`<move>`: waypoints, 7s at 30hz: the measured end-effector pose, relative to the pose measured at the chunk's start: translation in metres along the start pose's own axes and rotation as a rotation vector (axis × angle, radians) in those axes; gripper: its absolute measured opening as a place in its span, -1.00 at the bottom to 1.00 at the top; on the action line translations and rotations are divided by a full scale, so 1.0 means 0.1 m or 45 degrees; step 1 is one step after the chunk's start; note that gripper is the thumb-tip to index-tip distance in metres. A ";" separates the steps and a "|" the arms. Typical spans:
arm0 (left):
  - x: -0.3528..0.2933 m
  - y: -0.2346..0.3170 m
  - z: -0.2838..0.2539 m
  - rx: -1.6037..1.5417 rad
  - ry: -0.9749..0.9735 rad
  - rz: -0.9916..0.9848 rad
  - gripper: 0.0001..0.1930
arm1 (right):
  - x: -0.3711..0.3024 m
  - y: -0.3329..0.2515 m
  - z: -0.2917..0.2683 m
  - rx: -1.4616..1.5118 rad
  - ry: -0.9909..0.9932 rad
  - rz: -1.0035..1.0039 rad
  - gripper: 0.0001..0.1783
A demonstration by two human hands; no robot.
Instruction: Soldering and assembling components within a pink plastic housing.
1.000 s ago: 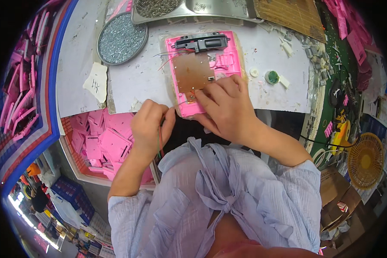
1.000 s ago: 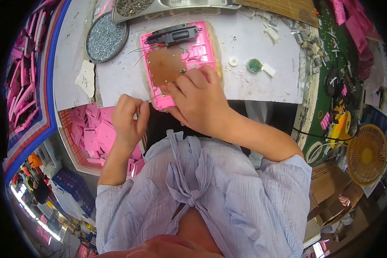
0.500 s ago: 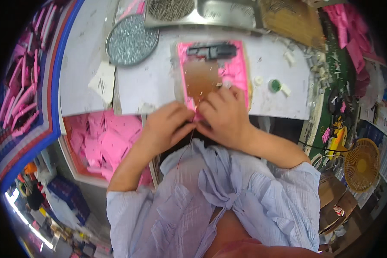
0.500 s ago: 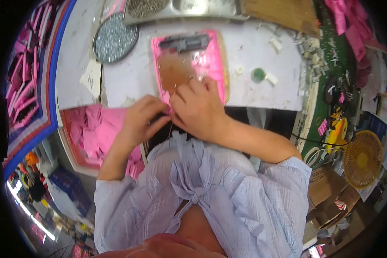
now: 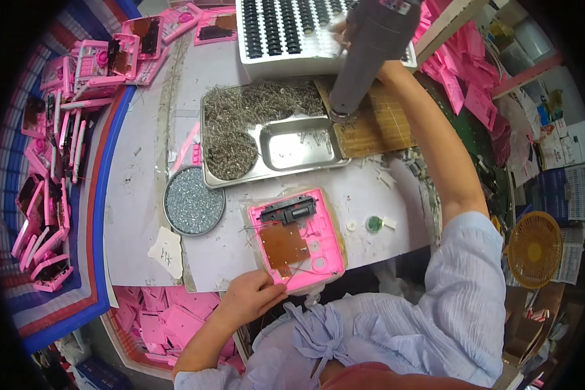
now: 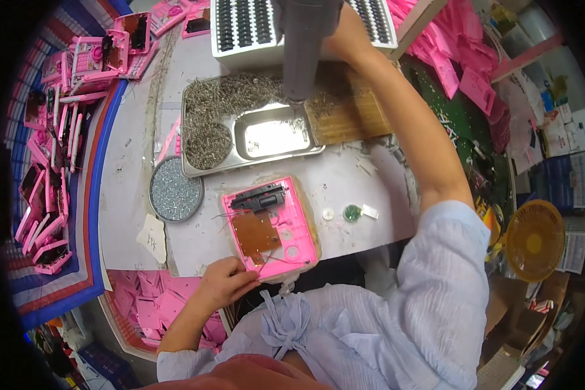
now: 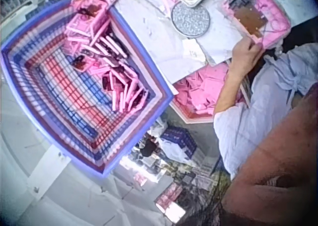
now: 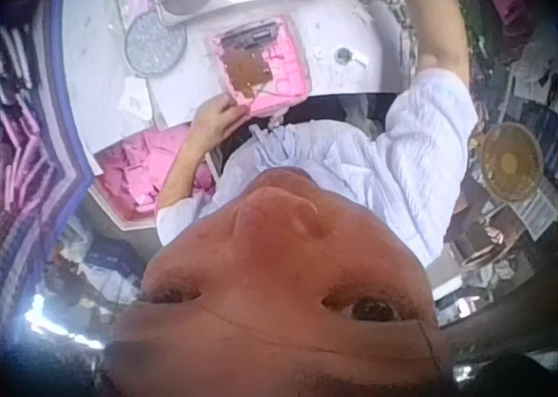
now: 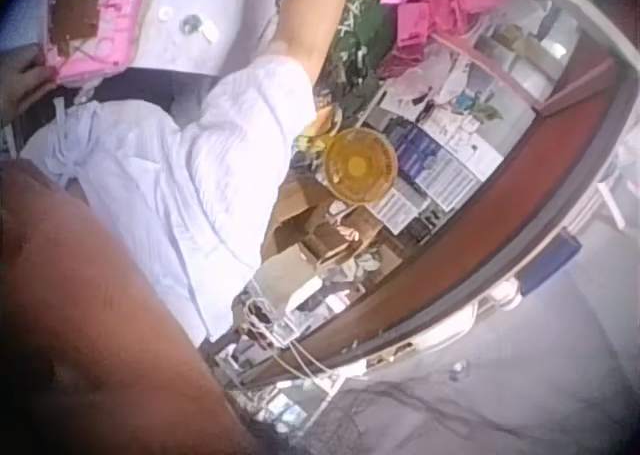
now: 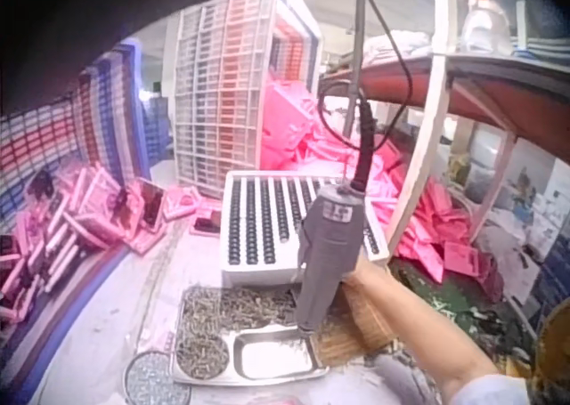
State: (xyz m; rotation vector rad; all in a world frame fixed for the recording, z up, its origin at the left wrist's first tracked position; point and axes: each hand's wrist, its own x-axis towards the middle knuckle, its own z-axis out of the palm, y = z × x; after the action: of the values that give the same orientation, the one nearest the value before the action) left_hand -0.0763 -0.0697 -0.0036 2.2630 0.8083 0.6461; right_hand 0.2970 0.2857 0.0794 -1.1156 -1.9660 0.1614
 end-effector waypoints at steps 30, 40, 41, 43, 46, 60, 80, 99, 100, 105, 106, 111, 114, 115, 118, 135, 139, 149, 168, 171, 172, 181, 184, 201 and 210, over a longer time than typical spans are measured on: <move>-0.10 0.07 0.15 0.007 0.141 -0.146 -0.78 | -2.61 -2.06 -0.04 0.426 -0.715 0.123 -0.78; -0.11 0.07 0.16 0.015 0.160 -0.167 -0.78 | -2.70 -2.11 0.05 0.219 -0.636 -0.167 -0.70; -0.10 0.07 0.16 0.008 0.153 -0.166 -0.78 | -2.72 -2.12 0.05 0.209 -0.635 -0.152 -0.70; -0.08 0.09 0.13 0.046 0.124 -0.160 -0.77 | -2.74 -2.15 0.03 0.170 -0.626 -0.113 -0.70; -0.06 0.13 0.13 0.102 0.082 -0.155 -0.76 | -2.71 -2.14 -0.03 0.267 -0.625 -0.054 -0.70; 1.30 0.04 -0.74 0.097 -0.170 -0.180 -0.82 | -2.68 -1.09 -0.66 -0.178 -0.183 0.670 -0.82; 2.59 -1.00 -0.55 0.897 0.034 -0.172 -0.83 | -2.81 -1.75 -0.86 0.757 -0.196 0.872 -0.73; 2.62 -0.76 -0.27 0.987 -0.170 -0.167 -0.76 | -2.66 -2.02 -0.69 0.641 -0.384 0.596 -0.75; 2.66 -0.79 -0.20 1.018 -0.181 -0.170 -0.77 | -2.64 -2.04 -0.65 0.660 -0.384 0.557 -0.76; 2.65 -0.87 -0.16 1.032 -0.093 -0.253 -0.78 | -2.67 -2.07 -0.70 0.640 -0.434 0.541 -0.75; 2.61 -0.81 -0.23 1.030 -0.060 -0.297 -0.75 | -2.71 -2.05 -0.74 0.624 -0.430 0.564 -0.74; 2.06 -0.41 -0.68 0.436 0.359 -0.392 -0.73 | -2.76 -2.11 -0.61 0.678 -0.185 0.673 -0.68; 1.57 0.00 -0.53 -0.769 0.385 -0.637 -0.78 | -2.73 -2.08 -0.49 0.638 -0.113 0.418 -0.66; 1.42 0.07 -0.44 -0.959 0.399 -0.667 -0.80 | -2.67 -2.09 -0.48 0.619 -0.120 0.322 -0.65; 1.07 0.21 -0.19 -1.433 0.447 -0.729 -0.82 | -2.58 -2.14 -0.41 0.650 -0.149 0.195 -0.63; 0.74 0.62 -0.07 -0.947 -0.001 -0.768 -0.83 | -2.84 -2.04 -0.47 0.833 -0.588 0.290 -0.65; 0.91 0.36 0.00 -0.024 0.127 -0.387 -0.80 | -3.17 -1.98 -0.49 1.596 -0.264 0.879 -0.66; 1.32 0.32 0.22 0.451 -0.283 -0.295 -0.80 | -3.16 -1.91 -0.55 1.617 -0.166 0.939 -0.60; 1.03 0.22 0.06 -0.058 0.245 -0.472 -0.93 | -2.90 -1.89 -0.47 0.471 -0.279 0.495 -0.70; 0.86 0.14 0.16 -0.288 0.443 -0.551 -0.93 | -2.75 -1.89 -0.32 0.270 -0.359 0.206 -0.66; 0.82 0.16 0.20 -0.327 0.501 -0.576 -0.94 | -2.70 -1.89 -0.29 0.257 -0.383 0.157 -0.67; 0.83 0.08 0.35 -0.344 0.627 -0.385 -0.92 | -2.50 -1.91 -0.10 0.182 -0.519 -0.167 -0.59; 0.83 0.11 0.37 -0.363 0.648 -0.413 -0.92 | -2.50 -1.80 -0.06 0.332 -0.513 -0.156 -0.61; 0.82 0.08 0.42 -0.332 0.606 -0.439 -0.95 | -2.64 -1.94 0.03 0.225 -0.690 0.204 -0.75; 0.71 0.07 0.35 -0.218 0.437 -0.442 -0.96 | -2.83 -0.69 -1.20 -0.769 -0.096 0.453 -0.72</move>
State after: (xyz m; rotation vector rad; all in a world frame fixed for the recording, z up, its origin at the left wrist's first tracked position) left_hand -0.0031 -0.0395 -0.0059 1.8217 1.2272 0.9086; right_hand 0.4077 -0.0021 0.0165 -1.8700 -1.9149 -0.2247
